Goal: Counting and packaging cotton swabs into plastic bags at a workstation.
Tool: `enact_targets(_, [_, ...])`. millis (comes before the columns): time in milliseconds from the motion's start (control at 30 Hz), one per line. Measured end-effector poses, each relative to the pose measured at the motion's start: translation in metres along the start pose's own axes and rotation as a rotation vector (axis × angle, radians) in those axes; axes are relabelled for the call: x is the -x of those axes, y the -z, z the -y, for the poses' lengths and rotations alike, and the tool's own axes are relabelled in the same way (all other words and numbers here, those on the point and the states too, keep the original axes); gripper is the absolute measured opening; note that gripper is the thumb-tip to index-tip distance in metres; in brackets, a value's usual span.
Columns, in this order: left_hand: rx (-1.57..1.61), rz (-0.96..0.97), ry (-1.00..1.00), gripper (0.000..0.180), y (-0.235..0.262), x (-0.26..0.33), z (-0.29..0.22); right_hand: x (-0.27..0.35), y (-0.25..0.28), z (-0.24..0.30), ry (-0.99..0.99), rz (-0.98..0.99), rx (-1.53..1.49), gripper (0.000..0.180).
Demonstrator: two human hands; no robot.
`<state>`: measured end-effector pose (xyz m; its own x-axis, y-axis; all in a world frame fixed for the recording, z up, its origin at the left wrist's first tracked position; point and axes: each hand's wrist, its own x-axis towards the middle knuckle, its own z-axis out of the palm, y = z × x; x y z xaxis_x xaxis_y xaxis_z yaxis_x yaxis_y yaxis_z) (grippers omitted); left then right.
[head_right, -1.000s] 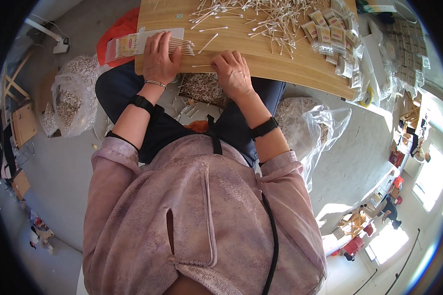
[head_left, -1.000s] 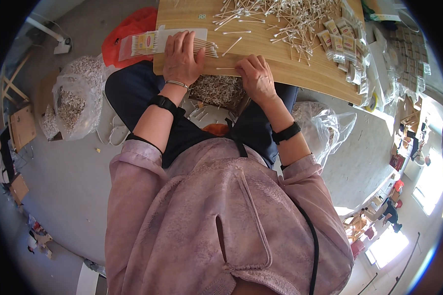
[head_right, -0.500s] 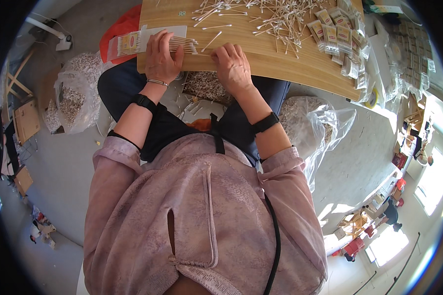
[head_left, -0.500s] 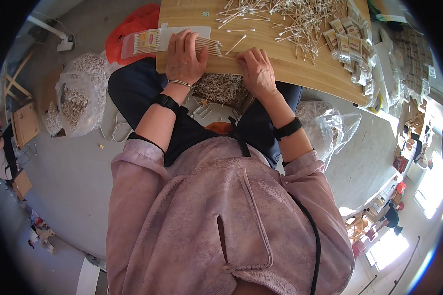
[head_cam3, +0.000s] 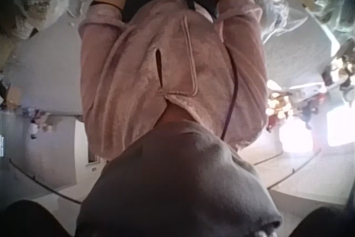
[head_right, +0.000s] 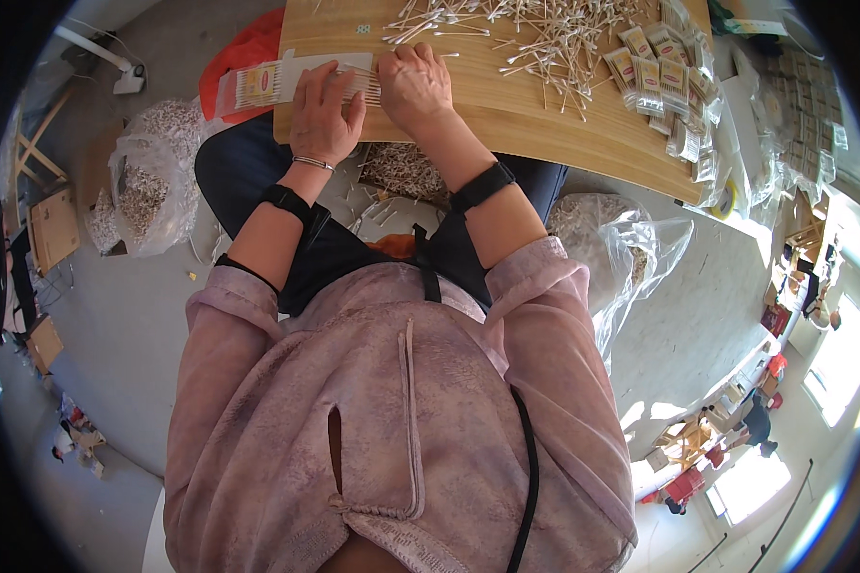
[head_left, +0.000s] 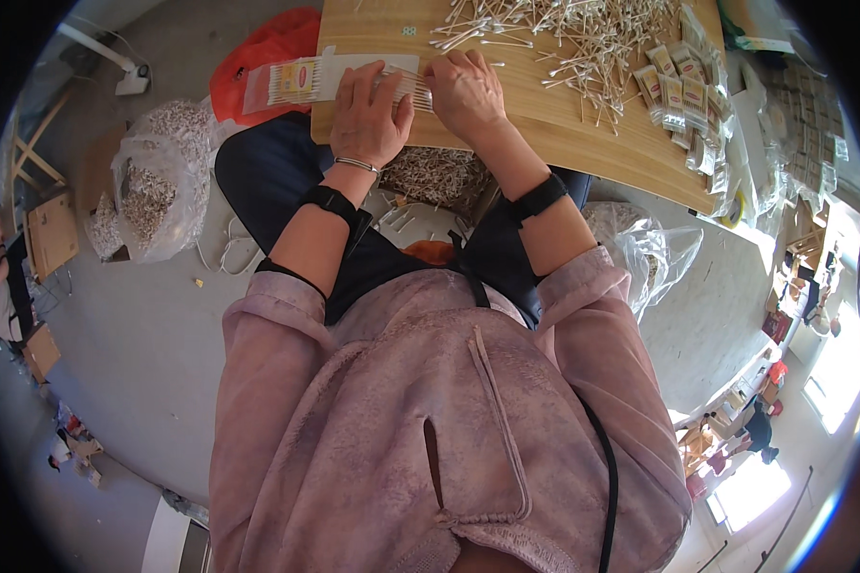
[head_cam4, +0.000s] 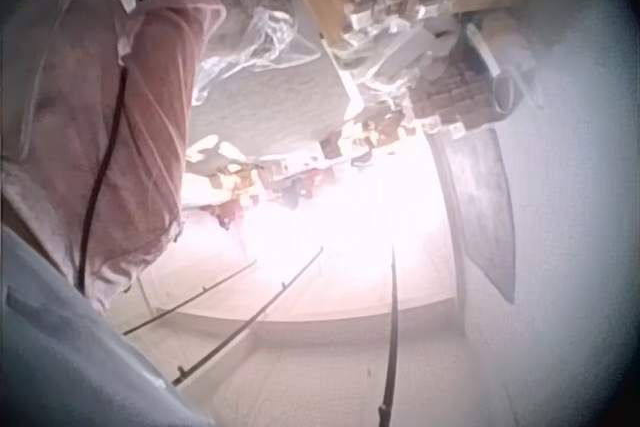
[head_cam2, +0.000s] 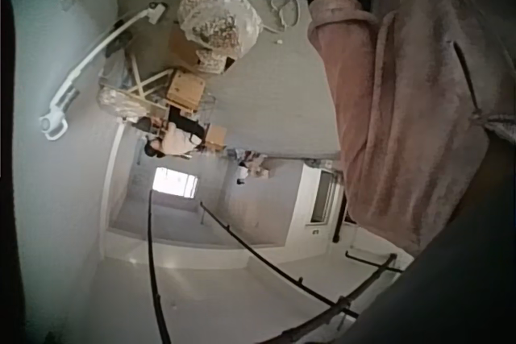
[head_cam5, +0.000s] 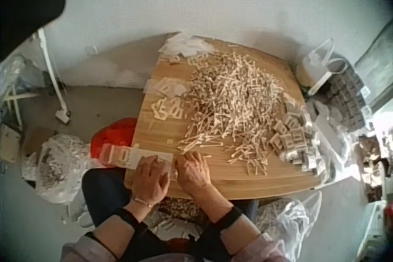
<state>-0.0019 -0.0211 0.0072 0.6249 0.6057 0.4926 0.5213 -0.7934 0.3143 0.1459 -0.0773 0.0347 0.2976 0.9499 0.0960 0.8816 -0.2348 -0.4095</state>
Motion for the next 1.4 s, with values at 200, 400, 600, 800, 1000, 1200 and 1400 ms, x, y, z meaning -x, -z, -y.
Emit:
enact_targets(200, [-0.015, -0.013, -0.022, 0.030, 0.001, 0.000, 0.001, -0.008, 0.010, 0.007, 0.027, 0.036, 0.106, 0.014])
enact_targets(400, [-0.007, -0.019, -0.034, 0.030, 0.000, -0.001, 0.001, -0.012, 0.007, 0.004, 0.204, 0.002, 0.317, 0.014])
enact_targets(600, [0.000, -0.011, 0.000, 0.031, 0.000, -0.002, -0.003, 0.003, 0.015, -0.007, 0.129, -0.127, 0.154, 0.013])
enact_targets(800, [-0.011, 0.006, -0.019, 0.032, -0.001, -0.001, 0.001, 0.079, 0.037, -0.010, 0.209, 0.091, -0.007, 0.007])
enact_targets(1000, [-0.005, 0.022, -0.020, 0.030, -0.003, -0.001, 0.002, 0.103, 0.036, -0.013, 0.282, 0.162, 0.012, 0.008])
enact_targets(1200, [-0.032, 0.026, -0.023, 0.029, -0.004, -0.001, 0.003, 0.073, 0.045, -0.022, 0.162, 0.046, -0.057, 0.003])
enact_targets(1400, [-0.033, 0.021, -0.039, 0.029, -0.004, -0.002, 0.003, 0.047, 0.031, -0.036, 0.093, -0.133, -0.070, 0.011])
